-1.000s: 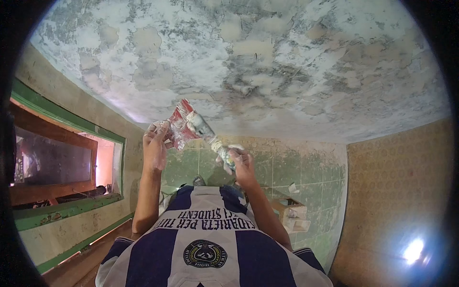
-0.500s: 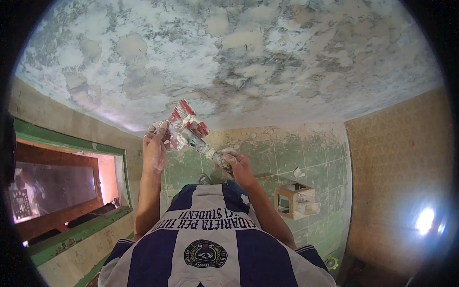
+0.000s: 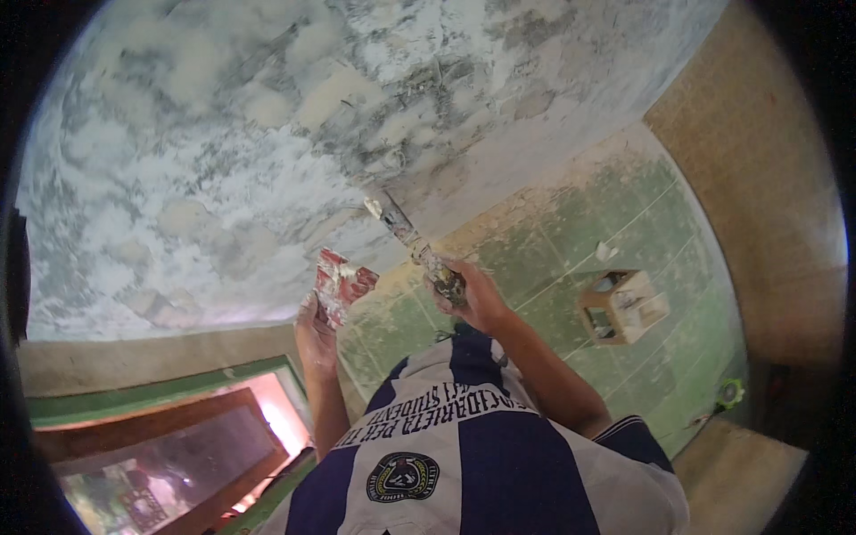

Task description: The person applies plaster compound to a wall or ceiling using a putty knife and a plastic scraper to repair the surface.

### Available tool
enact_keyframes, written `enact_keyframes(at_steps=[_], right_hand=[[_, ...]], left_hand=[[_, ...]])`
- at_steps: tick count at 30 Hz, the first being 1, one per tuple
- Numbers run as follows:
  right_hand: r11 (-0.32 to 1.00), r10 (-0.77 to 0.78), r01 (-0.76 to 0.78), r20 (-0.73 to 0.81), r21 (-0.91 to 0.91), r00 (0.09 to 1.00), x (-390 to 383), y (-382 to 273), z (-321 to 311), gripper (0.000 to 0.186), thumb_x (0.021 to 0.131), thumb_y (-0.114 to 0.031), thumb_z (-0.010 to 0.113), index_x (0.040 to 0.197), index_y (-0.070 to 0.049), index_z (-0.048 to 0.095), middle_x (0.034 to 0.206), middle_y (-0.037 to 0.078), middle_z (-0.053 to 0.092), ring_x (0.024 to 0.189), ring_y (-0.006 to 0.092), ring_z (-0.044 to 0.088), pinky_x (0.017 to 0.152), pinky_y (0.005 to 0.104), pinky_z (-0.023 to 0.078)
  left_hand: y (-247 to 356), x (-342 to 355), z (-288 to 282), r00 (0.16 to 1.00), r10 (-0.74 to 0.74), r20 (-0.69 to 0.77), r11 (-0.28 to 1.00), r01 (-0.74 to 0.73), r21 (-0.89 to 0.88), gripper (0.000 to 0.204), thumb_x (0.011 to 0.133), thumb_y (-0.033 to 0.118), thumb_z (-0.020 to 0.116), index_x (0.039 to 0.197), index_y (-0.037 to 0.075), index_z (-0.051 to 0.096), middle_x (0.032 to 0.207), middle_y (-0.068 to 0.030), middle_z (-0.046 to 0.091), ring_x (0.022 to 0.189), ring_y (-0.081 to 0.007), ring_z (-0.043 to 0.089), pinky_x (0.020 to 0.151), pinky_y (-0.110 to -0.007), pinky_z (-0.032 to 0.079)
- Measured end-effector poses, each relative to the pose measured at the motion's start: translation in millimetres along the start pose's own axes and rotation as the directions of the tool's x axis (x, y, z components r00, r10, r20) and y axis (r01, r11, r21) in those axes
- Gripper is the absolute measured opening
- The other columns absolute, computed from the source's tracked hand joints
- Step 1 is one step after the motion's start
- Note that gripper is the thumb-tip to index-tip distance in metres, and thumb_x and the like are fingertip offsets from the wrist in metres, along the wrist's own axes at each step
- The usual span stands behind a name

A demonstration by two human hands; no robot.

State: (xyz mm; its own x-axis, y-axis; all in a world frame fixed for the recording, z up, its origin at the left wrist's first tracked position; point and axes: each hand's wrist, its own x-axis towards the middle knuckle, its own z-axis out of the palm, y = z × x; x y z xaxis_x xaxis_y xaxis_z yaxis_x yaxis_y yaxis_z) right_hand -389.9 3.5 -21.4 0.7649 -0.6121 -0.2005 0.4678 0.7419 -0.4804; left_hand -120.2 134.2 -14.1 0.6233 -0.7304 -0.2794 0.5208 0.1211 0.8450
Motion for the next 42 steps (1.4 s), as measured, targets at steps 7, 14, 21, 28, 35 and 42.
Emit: enact_keyframes(at_steps=[7,14,21,28,35,42], right_hand=[[0.996,-0.090,0.090,0.041,-0.014,0.995,33.4,-3.9,-19.8,0.044,0.101,-0.023,0.051,0.140,-0.004,0.044,0.122,0.011,0.062,0.100,0.0182,0.066,0.077,0.0344,0.058],[0.996,-0.025,0.024,-0.006,-0.084,1.000,86.9,5.1,-47.5,0.049,0.099,-0.020,0.056,0.143,-0.004,0.042,0.129,0.009,0.059,0.107,0.0177,0.064,0.080,0.0334,0.059],[0.841,-0.402,0.269,-0.209,-0.469,0.891,171.1,52.4,-90.0,0.042,0.088,-0.006,0.070,0.128,0.000,0.057,0.116,0.010,0.065,0.106,0.0147,0.061,0.086,0.0289,0.055],[0.112,-0.931,0.434,0.058,-0.894,0.360,259.9,72.4,-118.4,0.037,0.074,0.001,0.075,0.110,-0.007,0.070,0.116,0.009,0.067,0.101,0.0306,0.062,0.085,0.0390,0.050],[-0.103,-0.980,0.264,0.143,-0.959,0.137,307.8,84.2,-113.5,0.048,0.068,-0.001,0.079,0.113,-0.015,0.071,0.114,0.004,0.068,0.101,0.0254,0.061,0.087,0.0360,0.048],[-0.116,-0.987,0.149,0.131,-0.982,0.097,320.2,117.3,-146.9,0.047,0.067,-0.002,0.081,0.111,-0.016,0.072,0.111,0.002,0.068,0.098,0.0248,0.059,0.084,0.0355,0.048]], left_hand=[[6.6,-6.6,10.1,0.994,-0.080,-0.068,0.987,0.089,0.132,0.029,0.100,0.020,0.050,0.122,0.002,0.056,0.112,-0.0040,0.065,0.096,-0.0148,0.064,0.076,-0.030,0.052],[-8.2,7.6,10.0,0.985,-0.117,-0.126,0.953,0.147,0.266,0.028,0.100,0.016,0.047,0.124,0.002,0.054,0.116,-0.0077,0.064,0.098,-0.0208,0.065,0.080,-0.036,0.055],[-41.2,90.1,-38.0,0.990,-0.140,-0.020,0.934,0.138,0.328,0.022,0.099,0.013,0.048,0.117,0.000,0.054,0.123,-0.0131,0.060,0.111,-0.0265,0.060,0.097,-0.044,0.050],[-60.0,154.4,-71.5,0.961,-0.274,0.044,0.903,0.241,0.355,0.012,0.098,0.012,0.055,0.105,0.003,0.058,0.102,-0.0099,0.066,0.090,-0.0210,0.067,0.081,-0.038,0.056],[-70.3,166.6,-137.9,0.902,-0.430,-0.041,0.828,0.412,0.381,0.013,0.097,0.013,0.057,0.107,0.005,0.059,0.109,-0.0082,0.066,0.101,-0.0210,0.065,0.088,-0.039,0.055],[-81.6,170.2,-139.6,0.883,-0.458,-0.102,0.819,0.464,0.339,0.004,0.096,0.008,0.058,0.098,0.005,0.061,0.091,-0.0038,0.066,0.083,-0.0144,0.066,0.072,-0.031,0.056]])
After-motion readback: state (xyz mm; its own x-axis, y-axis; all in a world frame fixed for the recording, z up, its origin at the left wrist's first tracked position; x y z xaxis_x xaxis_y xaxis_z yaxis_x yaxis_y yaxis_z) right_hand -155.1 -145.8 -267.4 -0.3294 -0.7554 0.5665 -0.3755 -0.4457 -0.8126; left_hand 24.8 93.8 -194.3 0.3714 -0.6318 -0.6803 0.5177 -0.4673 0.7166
